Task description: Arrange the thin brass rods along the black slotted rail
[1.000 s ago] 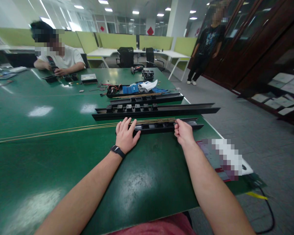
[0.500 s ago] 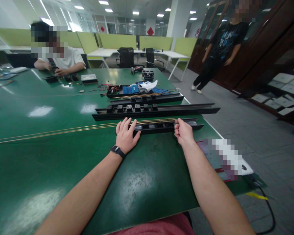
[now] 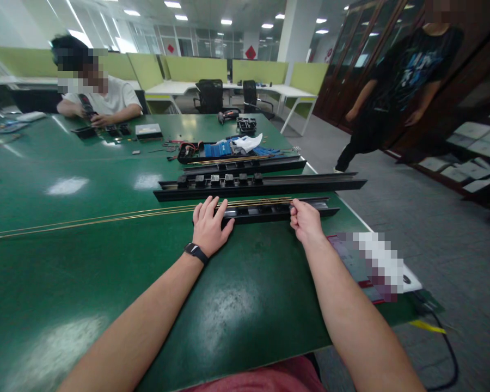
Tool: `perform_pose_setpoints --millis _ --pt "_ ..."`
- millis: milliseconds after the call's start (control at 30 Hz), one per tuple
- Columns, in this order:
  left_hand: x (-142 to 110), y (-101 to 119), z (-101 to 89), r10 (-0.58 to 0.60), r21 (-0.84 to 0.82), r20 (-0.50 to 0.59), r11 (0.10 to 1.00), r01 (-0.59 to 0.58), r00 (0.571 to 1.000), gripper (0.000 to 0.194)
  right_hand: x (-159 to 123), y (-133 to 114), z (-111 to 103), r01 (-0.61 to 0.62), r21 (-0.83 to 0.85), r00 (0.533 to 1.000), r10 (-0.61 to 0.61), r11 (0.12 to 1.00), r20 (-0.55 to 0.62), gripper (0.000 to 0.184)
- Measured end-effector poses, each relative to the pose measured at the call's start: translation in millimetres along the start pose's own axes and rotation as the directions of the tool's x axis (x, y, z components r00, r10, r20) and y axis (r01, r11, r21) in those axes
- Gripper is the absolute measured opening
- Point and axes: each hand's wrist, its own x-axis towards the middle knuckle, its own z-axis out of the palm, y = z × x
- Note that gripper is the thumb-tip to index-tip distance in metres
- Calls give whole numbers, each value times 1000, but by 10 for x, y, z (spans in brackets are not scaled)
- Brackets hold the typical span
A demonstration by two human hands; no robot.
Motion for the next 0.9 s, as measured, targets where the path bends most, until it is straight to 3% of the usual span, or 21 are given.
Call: perform_pose_setpoints --millis 367,633,900 --pt "-1 5 -2 4 -5 -1 1000 -4 1000 57 -9 -27 23 -32 7 998 32 999 -45 19" --pt "-1 11 -2 2 -10 -2 1000 -2 1000 57 -34 -7 18 -2 -3 1000 2 1000 2 32" --pt "-2 2 2 9 -2 1 1000 -9 1000 57 -19 -14 19 17 13 1000 -17 1000 -15 28"
